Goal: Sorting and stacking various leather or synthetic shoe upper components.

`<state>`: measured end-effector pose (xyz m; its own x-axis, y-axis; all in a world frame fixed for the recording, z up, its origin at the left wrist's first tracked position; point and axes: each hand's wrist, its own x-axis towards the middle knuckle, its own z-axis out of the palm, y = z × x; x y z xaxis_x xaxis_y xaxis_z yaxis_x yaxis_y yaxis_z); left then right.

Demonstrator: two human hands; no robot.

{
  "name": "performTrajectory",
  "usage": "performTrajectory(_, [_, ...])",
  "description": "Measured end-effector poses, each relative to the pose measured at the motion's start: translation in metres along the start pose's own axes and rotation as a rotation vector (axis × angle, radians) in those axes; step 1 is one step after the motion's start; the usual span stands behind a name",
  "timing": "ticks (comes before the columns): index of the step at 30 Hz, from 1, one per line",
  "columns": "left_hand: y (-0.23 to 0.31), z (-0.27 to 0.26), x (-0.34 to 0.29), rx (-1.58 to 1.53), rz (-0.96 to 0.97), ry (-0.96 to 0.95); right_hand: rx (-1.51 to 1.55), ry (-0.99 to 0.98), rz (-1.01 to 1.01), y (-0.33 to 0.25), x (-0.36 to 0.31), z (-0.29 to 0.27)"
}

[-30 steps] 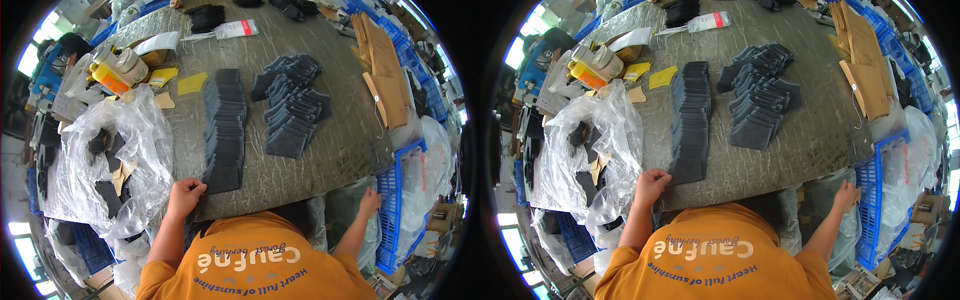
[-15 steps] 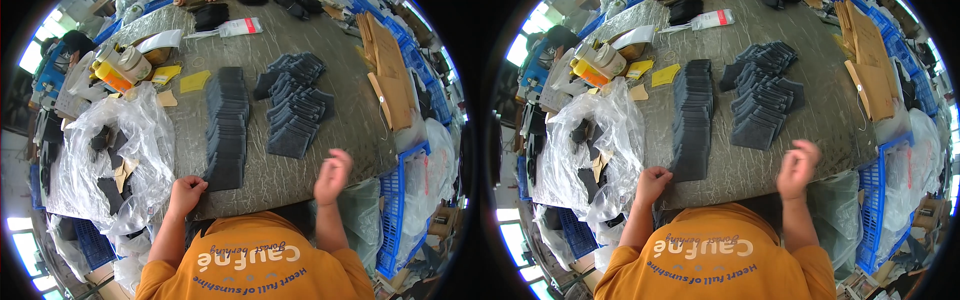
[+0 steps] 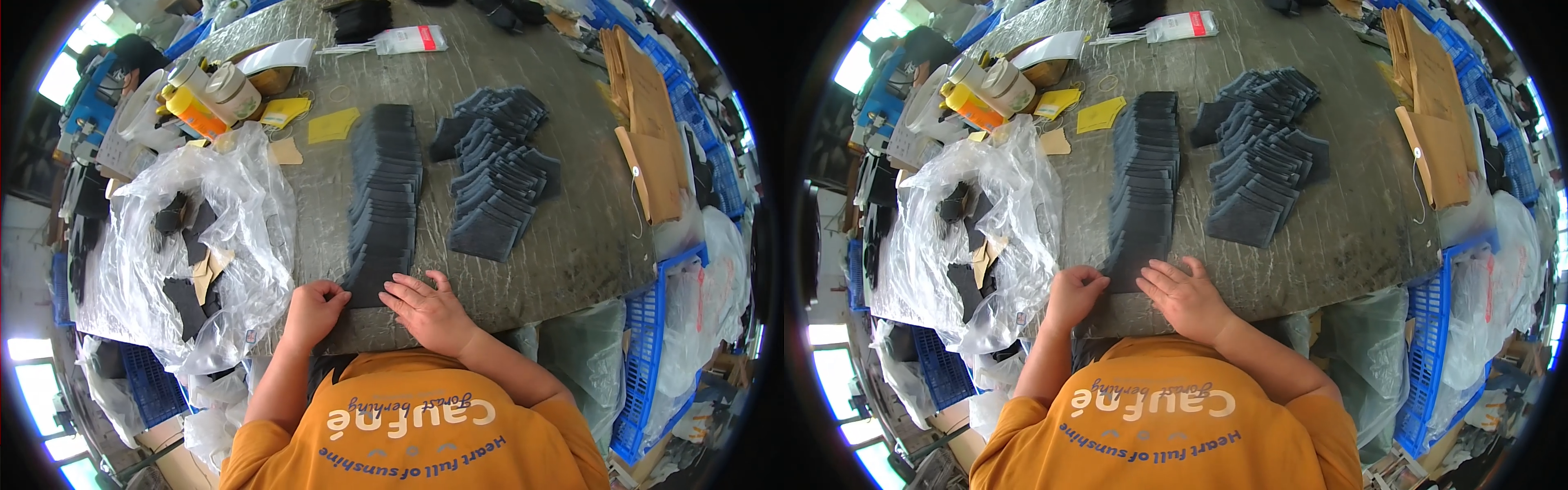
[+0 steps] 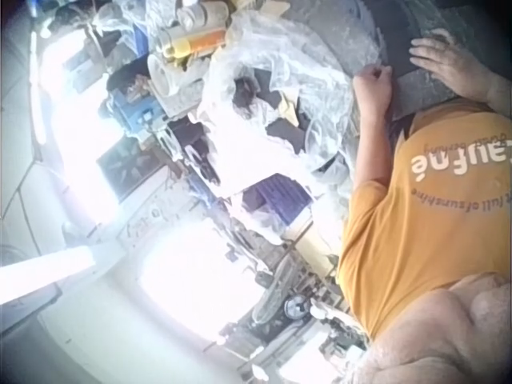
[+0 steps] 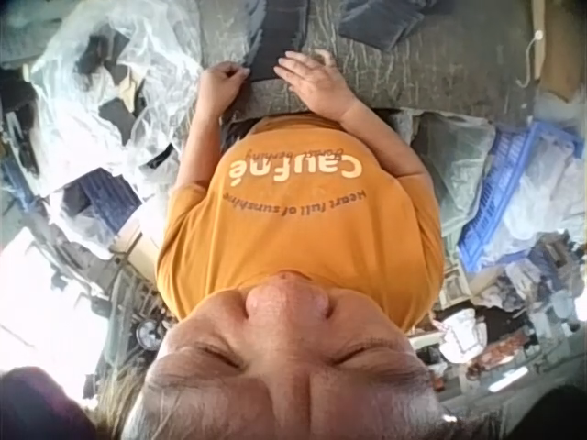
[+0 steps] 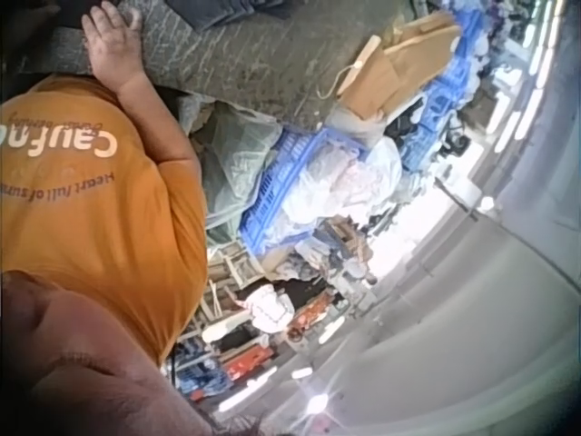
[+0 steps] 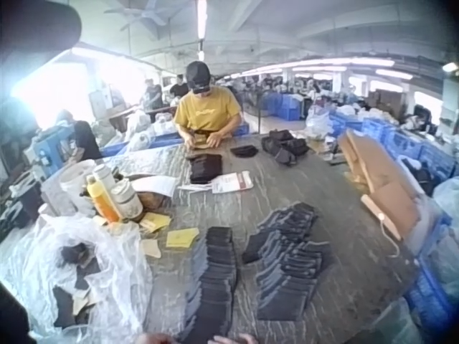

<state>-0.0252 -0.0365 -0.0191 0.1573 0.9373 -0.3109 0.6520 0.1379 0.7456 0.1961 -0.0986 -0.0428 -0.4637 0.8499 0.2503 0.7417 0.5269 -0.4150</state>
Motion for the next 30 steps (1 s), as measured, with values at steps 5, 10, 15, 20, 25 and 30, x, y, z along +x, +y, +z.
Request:
performTrajectory(5, [0.012,-0.002,0.0,0.239,0.013,-0.001,-0.022,-0.045,0.053,-0.004,0.007,-0.004])
performTrajectory(10, [0.004,0.002,0.0,0.262,0.22,0.062,0.079,0.118,0.118,0.005,0.007,-0.003])
performTrajectory(15, [0.023,0.008,-0.011,-0.115,0.252,-0.055,0.199,0.461,0.287,0.006,0.017,-0.018])
performTrajectory(20, [0.034,0.018,-0.003,-0.225,0.178,0.0,0.427,0.566,0.454,0.037,0.011,-0.047])
performTrajectory(25, [0.03,0.026,-0.001,-0.561,0.271,0.001,-0.253,0.545,0.496,0.053,-0.001,-0.067])
performTrajectory(30, [0.06,0.034,-0.006,0.037,0.893,0.033,0.773,0.216,0.217,-0.011,0.012,-0.031])
